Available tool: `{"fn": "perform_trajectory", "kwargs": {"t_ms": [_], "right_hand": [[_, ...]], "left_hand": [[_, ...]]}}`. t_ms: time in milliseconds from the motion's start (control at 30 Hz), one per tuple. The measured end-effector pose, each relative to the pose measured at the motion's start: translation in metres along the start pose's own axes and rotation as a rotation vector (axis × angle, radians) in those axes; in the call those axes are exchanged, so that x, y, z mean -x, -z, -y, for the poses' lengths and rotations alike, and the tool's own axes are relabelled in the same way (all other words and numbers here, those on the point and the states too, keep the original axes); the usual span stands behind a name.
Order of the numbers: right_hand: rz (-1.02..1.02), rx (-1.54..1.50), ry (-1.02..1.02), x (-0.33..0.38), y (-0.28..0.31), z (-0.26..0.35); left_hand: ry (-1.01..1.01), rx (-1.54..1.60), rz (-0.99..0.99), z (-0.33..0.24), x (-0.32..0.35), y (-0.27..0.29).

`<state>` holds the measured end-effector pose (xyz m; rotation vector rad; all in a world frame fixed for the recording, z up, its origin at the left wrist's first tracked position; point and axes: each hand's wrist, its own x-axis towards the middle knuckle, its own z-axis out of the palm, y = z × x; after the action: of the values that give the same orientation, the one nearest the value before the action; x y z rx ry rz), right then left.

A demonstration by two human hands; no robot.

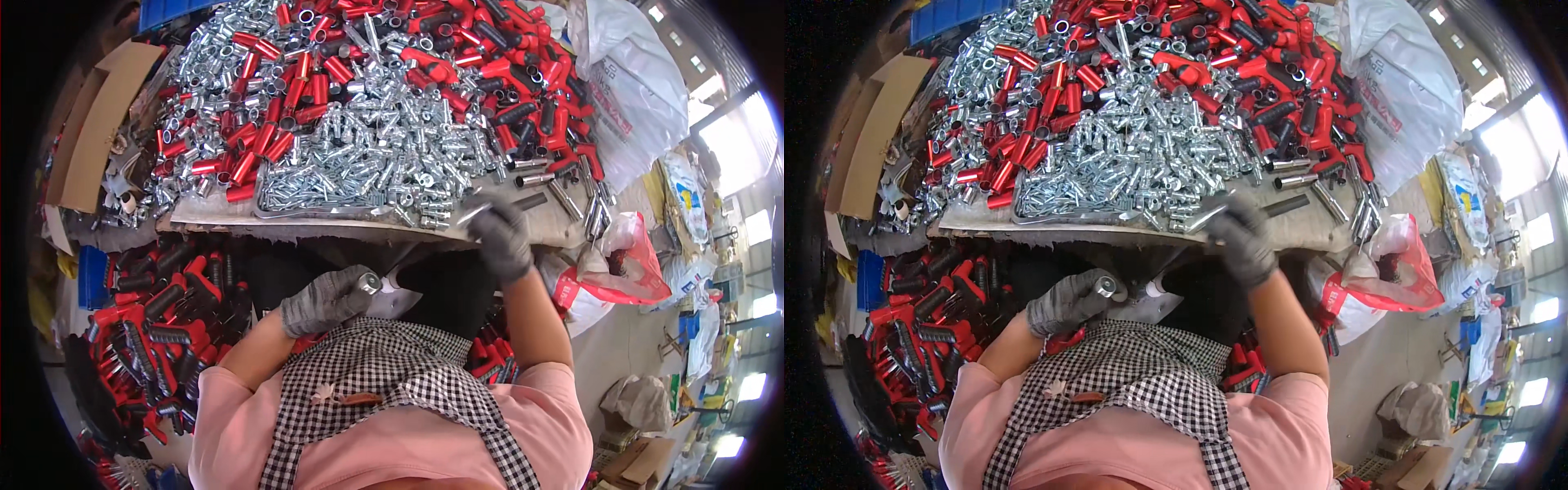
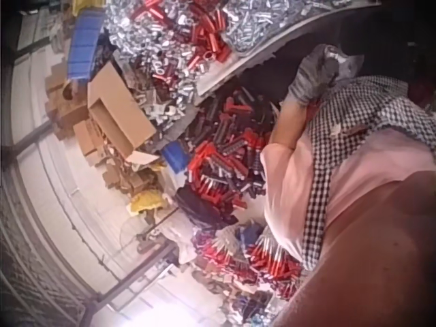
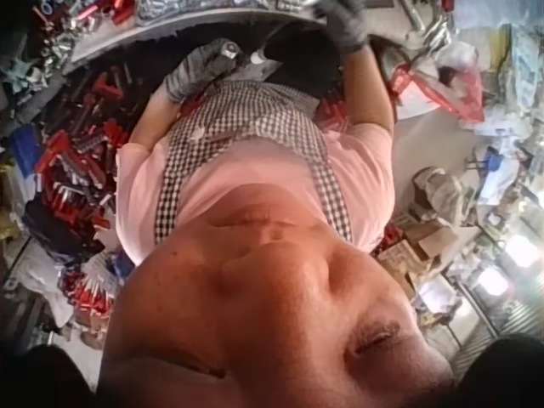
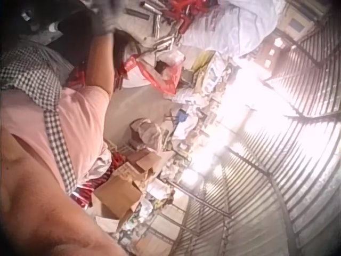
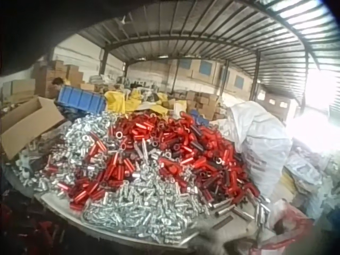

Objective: Assembling hand tools by inserting metal rods into red plastic sleeves.

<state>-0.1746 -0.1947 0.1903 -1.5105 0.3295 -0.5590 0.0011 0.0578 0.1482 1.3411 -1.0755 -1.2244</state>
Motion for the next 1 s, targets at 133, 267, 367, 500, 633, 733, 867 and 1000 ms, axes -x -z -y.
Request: {"fn": "perform_trajectory", "kwargs": {"t_ms": [133,267,367,500,633,733,867,1000], "right_hand": [[0.336,-0.022,-0.013,0.031,-0.072,-0.012],[0.379,0.101,0.015,0.040,-0.083,-0.032],[0.508,0.419,0.323,0.022,-0.070,-0.032],[0.558,0.577,0.258,0.001,-0.058,-0.017],[-0.045,1.344,0.313,-0.050,0.039,-0.046],[-0.212,1.664,0.143,-0.092,0.087,-0.042],[0.086,1.998,0.121,-0.127,0.130,-0.072],[0.174,1.937,0.070,-0.133,0.135,-0.065]], "left_hand": [[0.067,-0.055,0.167,0.000,-0.004,-0.003],[-0.106,-0.062,0.163,0.005,-0.006,-0.006],[-0.114,-0.165,0.157,-0.003,-0.009,-0.008],[-0.128,-0.203,0.068,0.003,-0.013,-0.007],[-0.149,-0.322,0.027,0.004,-0.012,-0.008],[-0.133,-0.291,0.031,0.009,-0.010,-0.008],[-0.120,-0.276,0.022,0.002,-0.010,-0.010],[-0.072,-0.243,0.018,0.001,-0.005,-0.009]]}}
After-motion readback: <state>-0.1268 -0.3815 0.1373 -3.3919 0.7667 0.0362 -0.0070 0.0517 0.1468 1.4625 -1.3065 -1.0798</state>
